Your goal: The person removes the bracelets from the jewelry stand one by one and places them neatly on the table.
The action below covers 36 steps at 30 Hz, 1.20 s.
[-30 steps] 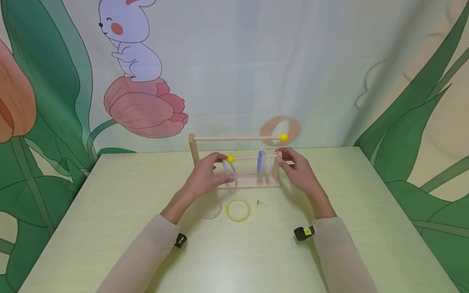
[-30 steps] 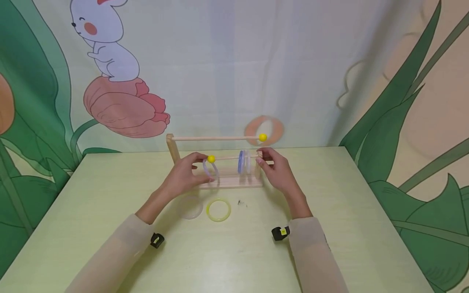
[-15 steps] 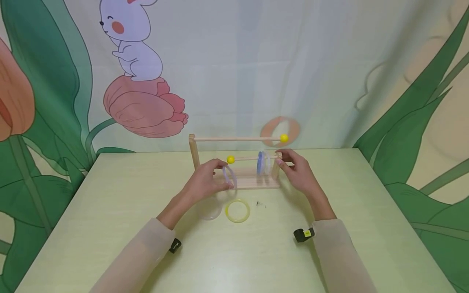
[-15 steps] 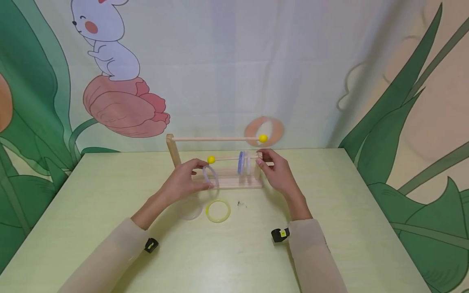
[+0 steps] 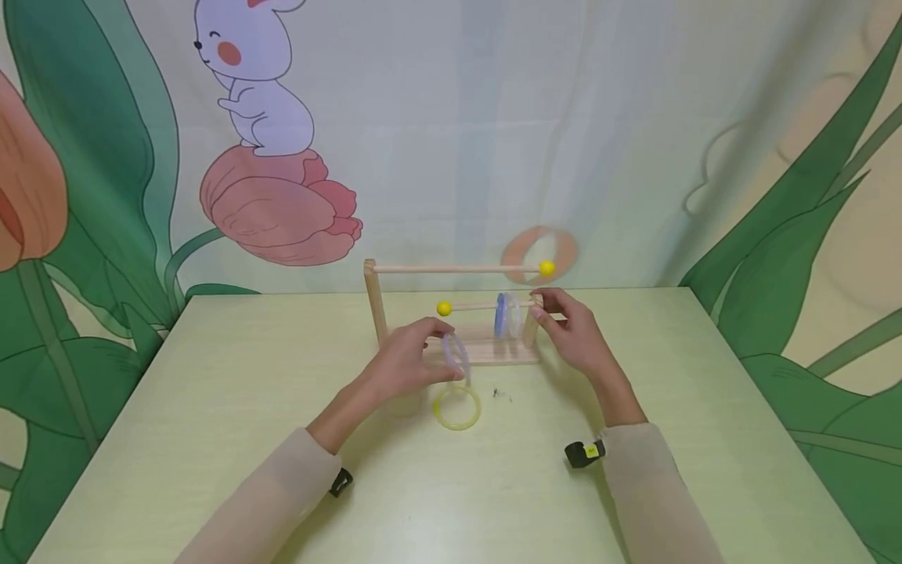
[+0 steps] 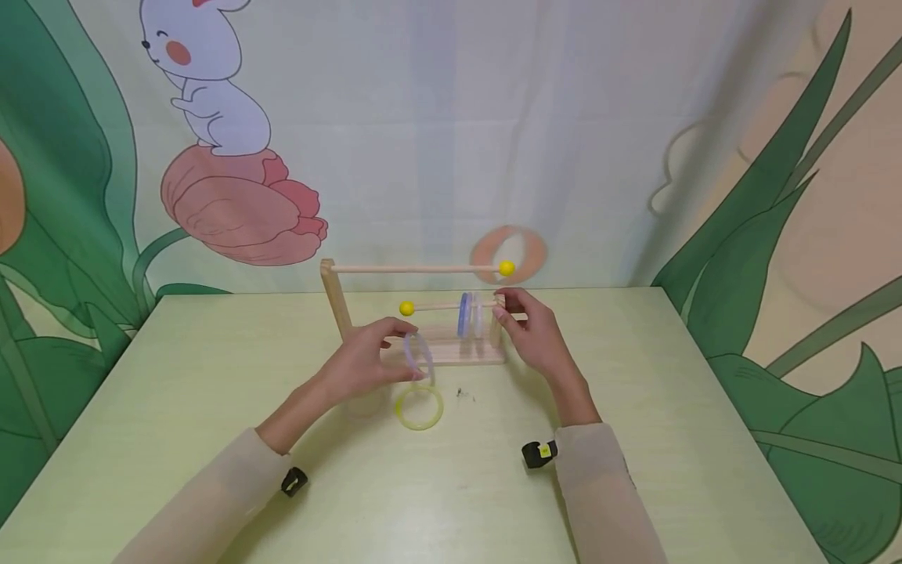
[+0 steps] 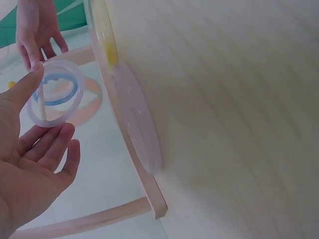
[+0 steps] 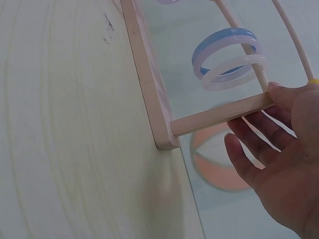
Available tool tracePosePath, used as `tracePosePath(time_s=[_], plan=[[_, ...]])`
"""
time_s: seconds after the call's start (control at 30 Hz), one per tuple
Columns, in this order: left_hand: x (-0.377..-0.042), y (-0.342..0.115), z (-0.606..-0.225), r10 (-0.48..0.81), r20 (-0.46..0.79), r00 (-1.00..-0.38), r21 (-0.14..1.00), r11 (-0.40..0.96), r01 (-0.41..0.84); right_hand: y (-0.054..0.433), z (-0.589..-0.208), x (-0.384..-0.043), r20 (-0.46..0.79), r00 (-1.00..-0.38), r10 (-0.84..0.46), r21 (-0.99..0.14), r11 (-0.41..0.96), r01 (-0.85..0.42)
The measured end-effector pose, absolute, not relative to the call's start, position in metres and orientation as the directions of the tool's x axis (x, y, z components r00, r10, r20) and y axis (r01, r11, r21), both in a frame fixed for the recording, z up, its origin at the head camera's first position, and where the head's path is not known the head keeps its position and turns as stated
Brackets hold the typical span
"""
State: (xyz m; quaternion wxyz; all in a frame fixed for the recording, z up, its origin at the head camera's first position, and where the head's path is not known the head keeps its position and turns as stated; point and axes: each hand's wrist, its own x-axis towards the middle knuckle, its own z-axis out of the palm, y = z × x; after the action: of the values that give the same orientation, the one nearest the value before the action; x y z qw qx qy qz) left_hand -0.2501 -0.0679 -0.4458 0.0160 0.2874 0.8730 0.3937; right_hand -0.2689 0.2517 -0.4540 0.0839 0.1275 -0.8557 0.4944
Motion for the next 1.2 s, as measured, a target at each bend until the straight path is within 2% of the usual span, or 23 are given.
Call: tracePosePath(time_s=[0.3,0.57,0.9,1.2], plan=[[-0.241,-0.049,-0.447,0.582,0.17,-0.795,0.707,0.49,0.51,0.252,-0.454,-0.269,0.264,-0.955,-0.134,-0.825,0.482,-0.296],[-0.236,-0.033,-0.447,0.602,0.154,-0.783,0.685,0.506,0.524,0.252,-0.454,-0.268,0.273,-0.952,-0.142,-0.822,0.48,-0.307],[-0.237,-0.012,-0.45,0.659,0.135,-0.74,0.65,0.505,0.568,0.253,-0.455,-0.269,0.278,-0.951,-0.138,-0.813,0.494,-0.31],[-0.234,0.0,-0.457,0.668,0.128,-0.733,0.637,0.511,0.577,0.252,-0.454,-0.268,0.285,-0.949,-0.137,-0.816,0.484,-0.315]])
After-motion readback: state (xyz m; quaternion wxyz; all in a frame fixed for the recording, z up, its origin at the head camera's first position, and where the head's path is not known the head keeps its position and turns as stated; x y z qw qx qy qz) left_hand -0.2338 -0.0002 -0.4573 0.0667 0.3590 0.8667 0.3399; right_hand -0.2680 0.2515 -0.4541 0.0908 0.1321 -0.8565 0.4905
